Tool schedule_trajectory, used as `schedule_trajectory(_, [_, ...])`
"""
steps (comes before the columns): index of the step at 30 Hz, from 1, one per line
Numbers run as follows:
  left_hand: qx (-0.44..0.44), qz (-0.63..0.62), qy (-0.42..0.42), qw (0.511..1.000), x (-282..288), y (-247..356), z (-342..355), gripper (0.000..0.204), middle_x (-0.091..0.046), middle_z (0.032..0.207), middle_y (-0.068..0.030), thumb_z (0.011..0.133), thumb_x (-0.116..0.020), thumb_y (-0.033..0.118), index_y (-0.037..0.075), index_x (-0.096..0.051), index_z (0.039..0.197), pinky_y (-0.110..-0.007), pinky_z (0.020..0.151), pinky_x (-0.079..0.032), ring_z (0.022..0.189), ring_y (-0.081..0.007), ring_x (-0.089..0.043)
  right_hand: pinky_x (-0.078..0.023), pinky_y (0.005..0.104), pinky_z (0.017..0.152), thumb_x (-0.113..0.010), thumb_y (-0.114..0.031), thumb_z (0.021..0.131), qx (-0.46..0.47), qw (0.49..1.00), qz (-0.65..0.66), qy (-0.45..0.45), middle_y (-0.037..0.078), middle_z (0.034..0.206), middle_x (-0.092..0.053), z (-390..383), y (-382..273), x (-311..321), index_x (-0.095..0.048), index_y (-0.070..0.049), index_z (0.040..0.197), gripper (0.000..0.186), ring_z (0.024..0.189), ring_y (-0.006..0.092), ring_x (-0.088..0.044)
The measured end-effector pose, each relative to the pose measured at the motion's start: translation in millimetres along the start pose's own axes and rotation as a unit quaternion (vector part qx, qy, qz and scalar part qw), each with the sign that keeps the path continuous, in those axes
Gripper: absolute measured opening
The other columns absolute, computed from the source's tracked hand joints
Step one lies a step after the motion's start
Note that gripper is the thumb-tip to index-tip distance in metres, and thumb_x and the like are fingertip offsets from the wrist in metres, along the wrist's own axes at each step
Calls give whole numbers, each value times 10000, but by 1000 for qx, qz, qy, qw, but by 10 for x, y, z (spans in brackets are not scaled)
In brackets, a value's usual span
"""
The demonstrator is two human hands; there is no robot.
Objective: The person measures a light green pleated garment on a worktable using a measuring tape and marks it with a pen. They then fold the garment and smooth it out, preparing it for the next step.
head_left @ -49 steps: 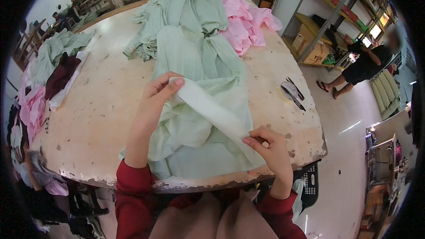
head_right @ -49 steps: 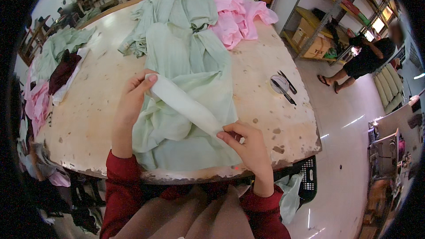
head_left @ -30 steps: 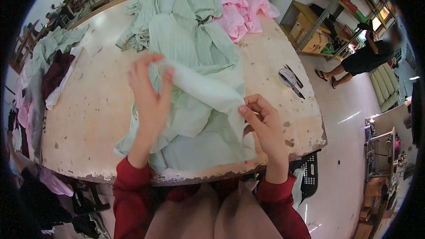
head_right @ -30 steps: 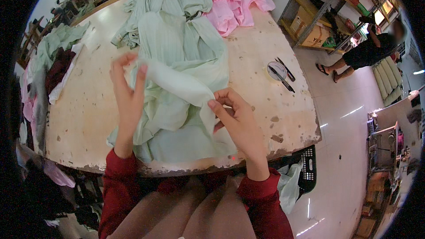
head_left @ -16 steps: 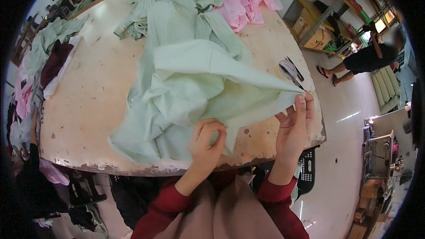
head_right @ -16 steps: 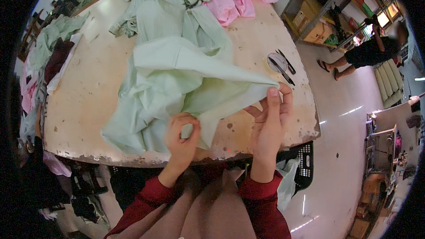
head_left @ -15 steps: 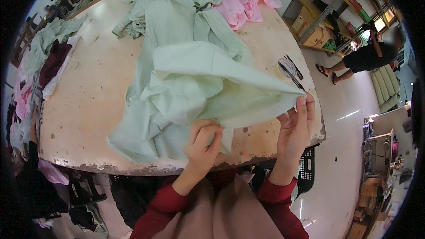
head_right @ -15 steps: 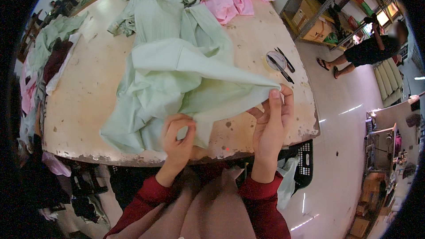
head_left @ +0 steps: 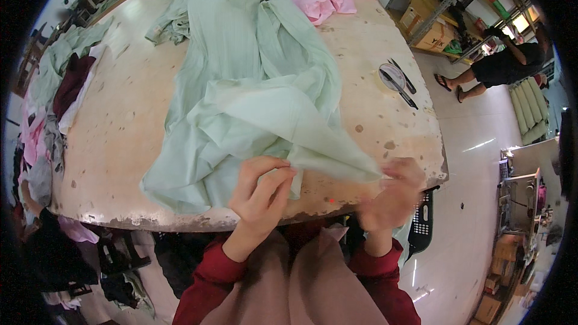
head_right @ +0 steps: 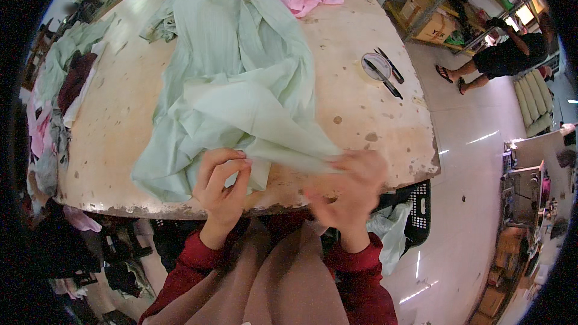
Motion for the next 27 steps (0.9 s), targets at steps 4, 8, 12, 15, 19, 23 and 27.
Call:
schedule_trajectory(4, [41, -38, 20, 998, -71, 13, -66, 276, -636, 928, -104, 699, -716, -103, 22, -649, 936, -335, 718, -508, 828, -264, -623, -390, 418, 941, -688, -80, 766, 113, 951, -116, -264, -2, 1053, -630, 0, -144, -365, -671, -135, 1029, 269, 1025, 233, -583])
schedule_trajectory(8, [140, -24, -39, 989, -250, -114, -208, 301, -633, 953, -114, 700, -692, -88, 27, -640, 973, -335, 761, -508, 870, -270, -629, -441, 396, 906, -668, 45, 746, 21, 970, 33, -239, 101, 977, -645, 18, 68, -443, -654, -68, 1033, 309, 969, 248, -615])
schedule_trajectory(12, [170, 9, -64, 983, -153, -270, -331, 264, -639, 953, -124, 686, -689, -77, 24, -645, 926, -321, 766, -512, 864, -267, -647, -478, 336, 855, -632, 108, 743, -89, 984, 78, -135, 104, 970, -660, 39, 295, -273, -653, -36, 962, 263, 933, 234, -634])
schedule_trajectory(15, [141, 57, -17, 988, 166, -339, -358, 305, -621, 967, -101, 653, -682, -111, 37, -665, 920, -339, 786, -509, 924, -275, -617, -474, 339, 887, -570, 116, 799, -105, 986, 76, -103, 141, 1000, -647, 46, 401, -120, -621, 1, 950, 197, 969, 239, -626])
schedule_trajectory(19, [50, 135, 67, 987, 543, -387, -279, 243, -634, 918, -94, 638, -704, -132, 34, -678, 815, -335, 741, -527, 851, -258, -630, -464, 360, 929, -536, 94, 862, -92, 991, 78, -65, 166, 1023, -632, -50, 525, 33, -599, 22, 967, 142, 1003, 258, -624])
schedule_trajectory(23, [34, 113, 71, 991, 606, -393, -217, 245, -639, 923, -88, 639, -715, -132, 36, -684, 814, -354, 742, -535, 848, -255, -637, -467, 381, 926, -535, 94, 863, -71, 990, 75, -92, 152, 986, -614, -178, 585, 87, -591, 29, 958, 128, 996, 276, -626])
schedule_trajectory(27, [57, 78, 38, 995, 564, -333, -194, 221, -641, 931, -91, 666, -714, -127, 33, -686, 817, -348, 744, -537, 854, -248, -643, -481, 379, 879, -588, 105, 728, -112, 987, -57, -99, 134, 950, -633, -161, 425, 39, -611, -26, 912, 226, 995, 289, -628])
Point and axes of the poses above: each hand's wrist, its own z-axis towards the middle knuckle, its own x-axis out of the back of the hand, y = z × x, the point moved 5 cm from there along z, towards the middle knuckle
